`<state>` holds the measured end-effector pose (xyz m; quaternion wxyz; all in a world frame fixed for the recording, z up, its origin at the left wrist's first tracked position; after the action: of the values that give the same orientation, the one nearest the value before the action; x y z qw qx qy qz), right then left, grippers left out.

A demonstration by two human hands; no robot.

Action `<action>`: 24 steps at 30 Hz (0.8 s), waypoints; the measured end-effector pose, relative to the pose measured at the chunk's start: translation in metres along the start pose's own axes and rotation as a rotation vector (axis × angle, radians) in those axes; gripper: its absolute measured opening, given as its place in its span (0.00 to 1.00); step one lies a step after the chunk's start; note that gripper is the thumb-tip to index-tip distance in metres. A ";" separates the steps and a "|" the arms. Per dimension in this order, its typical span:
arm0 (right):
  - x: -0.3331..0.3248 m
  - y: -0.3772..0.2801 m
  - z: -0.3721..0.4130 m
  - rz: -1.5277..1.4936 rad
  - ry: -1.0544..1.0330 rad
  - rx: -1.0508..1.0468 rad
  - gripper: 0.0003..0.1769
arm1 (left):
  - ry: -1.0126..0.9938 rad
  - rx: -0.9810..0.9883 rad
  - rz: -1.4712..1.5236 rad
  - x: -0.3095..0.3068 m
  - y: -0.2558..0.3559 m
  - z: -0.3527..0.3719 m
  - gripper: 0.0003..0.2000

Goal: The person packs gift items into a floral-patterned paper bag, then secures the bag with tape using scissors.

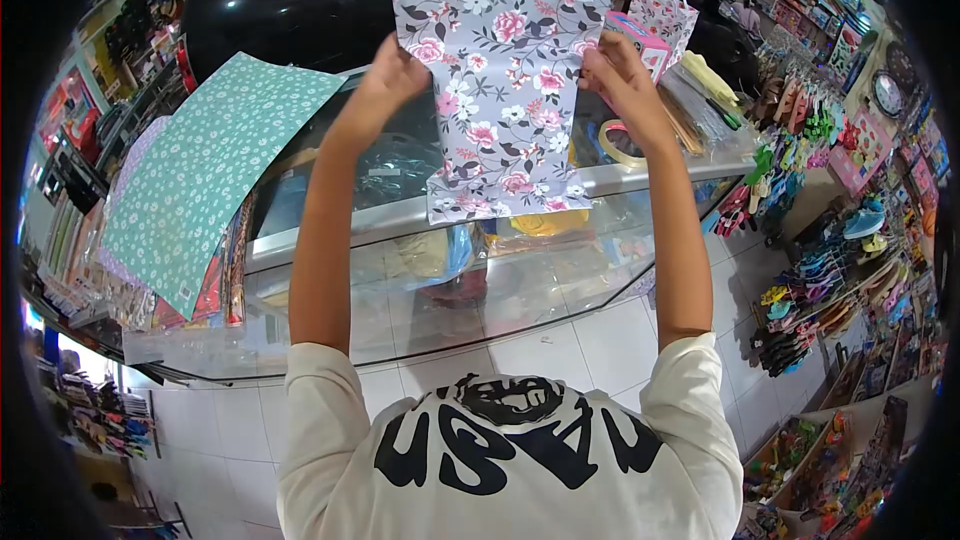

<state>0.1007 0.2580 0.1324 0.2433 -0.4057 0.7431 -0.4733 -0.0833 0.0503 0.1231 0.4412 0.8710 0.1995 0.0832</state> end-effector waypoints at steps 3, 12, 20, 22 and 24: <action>0.000 0.028 0.020 0.118 -0.189 -0.072 0.40 | -0.191 -0.033 -0.092 0.009 -0.046 0.016 0.51; 0.020 0.055 0.056 0.163 -0.342 0.069 0.47 | 0.112 -0.219 -0.078 0.021 -0.022 0.040 0.51; 0.033 0.047 0.056 0.106 -0.220 0.263 0.39 | 0.406 -0.184 -0.089 0.018 -0.019 0.078 0.50; 0.035 0.058 0.053 0.109 -0.176 0.348 0.37 | 0.413 -0.142 -0.099 0.019 -0.019 0.085 0.47; 0.039 0.066 0.053 0.088 -0.156 0.404 0.34 | 0.406 -0.065 -0.105 0.020 -0.014 0.092 0.43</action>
<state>0.0937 0.2136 0.0511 0.3969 -0.3514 0.6289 -0.5687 -0.0397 -0.0015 0.0569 0.4236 0.8099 0.3268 0.2404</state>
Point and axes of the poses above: each hand's wrist, its own z-axis away from the middle knuckle, its own x-axis out of the palm, y = z × x, the point moved 4 cm from there along -z, towards the middle knuckle, and after that the axes turned 7 degrees about x, right-handed, at the moved point
